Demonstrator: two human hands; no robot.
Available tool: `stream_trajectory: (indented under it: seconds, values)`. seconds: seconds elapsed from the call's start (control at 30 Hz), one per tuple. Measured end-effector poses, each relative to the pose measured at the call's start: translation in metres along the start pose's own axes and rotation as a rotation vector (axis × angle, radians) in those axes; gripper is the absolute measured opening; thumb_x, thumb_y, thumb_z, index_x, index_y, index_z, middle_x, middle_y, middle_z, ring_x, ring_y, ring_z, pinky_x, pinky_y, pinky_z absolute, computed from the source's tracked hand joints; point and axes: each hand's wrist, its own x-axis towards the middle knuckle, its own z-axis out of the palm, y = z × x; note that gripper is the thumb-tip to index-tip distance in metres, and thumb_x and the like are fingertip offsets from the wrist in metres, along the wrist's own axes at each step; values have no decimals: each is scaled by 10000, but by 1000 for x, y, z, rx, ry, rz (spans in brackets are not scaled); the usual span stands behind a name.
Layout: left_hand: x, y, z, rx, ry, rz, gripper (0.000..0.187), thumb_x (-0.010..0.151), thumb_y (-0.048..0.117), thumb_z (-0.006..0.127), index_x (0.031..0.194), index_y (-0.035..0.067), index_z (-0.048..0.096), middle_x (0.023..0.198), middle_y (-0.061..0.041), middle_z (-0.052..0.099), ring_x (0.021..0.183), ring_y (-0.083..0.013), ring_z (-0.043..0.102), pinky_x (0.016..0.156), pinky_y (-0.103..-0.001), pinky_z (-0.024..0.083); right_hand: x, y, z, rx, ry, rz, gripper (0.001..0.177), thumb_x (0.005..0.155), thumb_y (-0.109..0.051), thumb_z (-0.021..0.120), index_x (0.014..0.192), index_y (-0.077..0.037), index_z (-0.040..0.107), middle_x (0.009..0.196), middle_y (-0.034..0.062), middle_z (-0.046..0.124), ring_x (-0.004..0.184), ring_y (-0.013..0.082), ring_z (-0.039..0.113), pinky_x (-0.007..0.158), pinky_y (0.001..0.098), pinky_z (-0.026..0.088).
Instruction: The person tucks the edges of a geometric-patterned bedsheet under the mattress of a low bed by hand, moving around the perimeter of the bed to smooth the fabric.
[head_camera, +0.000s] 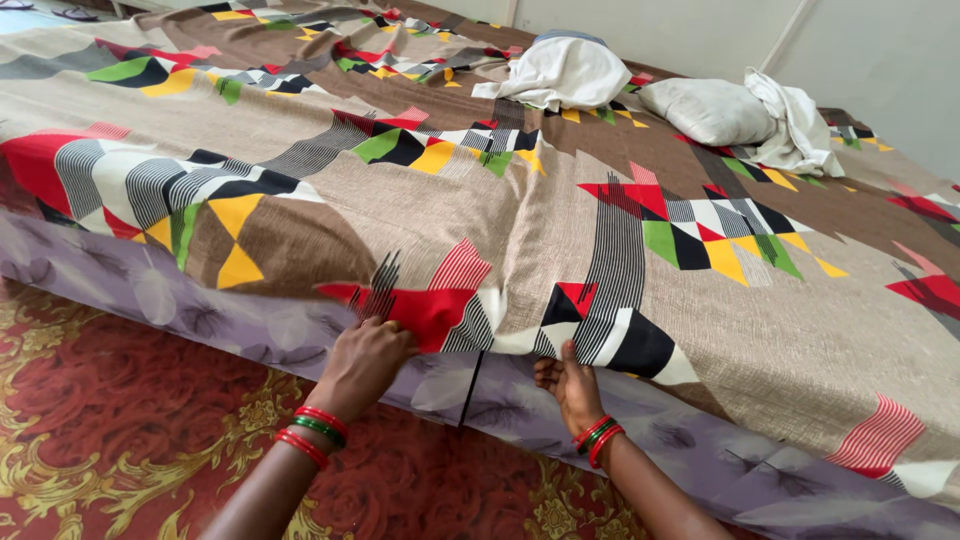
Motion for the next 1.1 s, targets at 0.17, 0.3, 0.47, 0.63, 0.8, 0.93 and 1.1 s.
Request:
stream_trajectory:
  seconds: [0.17,0.3,0.47,0.63,0.8,0.93,1.1]
  values:
    - [14,20,-19,-460,2,-346,553,1013,542,511,776,137,805,669,-76,729,688,-271,708,692,-453,552,-10,-9,3,15,7,13,563,915,-607,561,942,-50,642,803,91,667,750,214,645,737,397,550]
    - [39,13,-21,-775,-181,-636,574,1000,569,524,811,82,764,728,-66,783,600,-169,739,620,-357,585,-14,-8,-1,22,-30,-34,557,950,-596,556,916,-43,614,799,99,663,747,219,643,734,399,556]
    - [52,17,5,-1296,180,-626,364,955,340,687,831,1,731,692,-94,740,602,-153,737,544,-303,563,-24,-26,7,11,-40,-73,558,960,-572,560,985,-19,627,848,115,698,779,228,663,743,401,560]
    - [49,7,33,-1156,500,-449,347,1010,244,724,812,-36,670,690,-77,655,649,-85,560,555,-294,455,-36,-54,16,48,-41,-181,537,925,-501,556,1212,-51,617,1063,73,738,981,196,720,824,361,544]
    - [39,-5,91,-907,670,-376,364,1034,196,724,801,-26,553,694,-70,487,653,-105,405,577,-334,338,-3,-13,-10,-33,-50,-224,457,1009,-388,594,1214,20,590,1102,98,673,966,235,693,892,413,589]
    - [29,-12,147,-1258,603,-338,231,1037,187,637,884,16,615,829,-13,628,789,-74,558,742,-278,470,25,20,-29,-20,-15,-119,396,988,-346,589,1155,12,627,1080,100,695,1003,231,738,902,389,601]
    - [34,-4,174,-1709,588,-341,205,1084,240,565,1021,54,625,924,-9,677,852,-94,627,859,-297,553,14,13,-23,-39,4,-139,417,1020,-370,607,1080,43,613,1005,168,731,932,261,728,852,414,619]
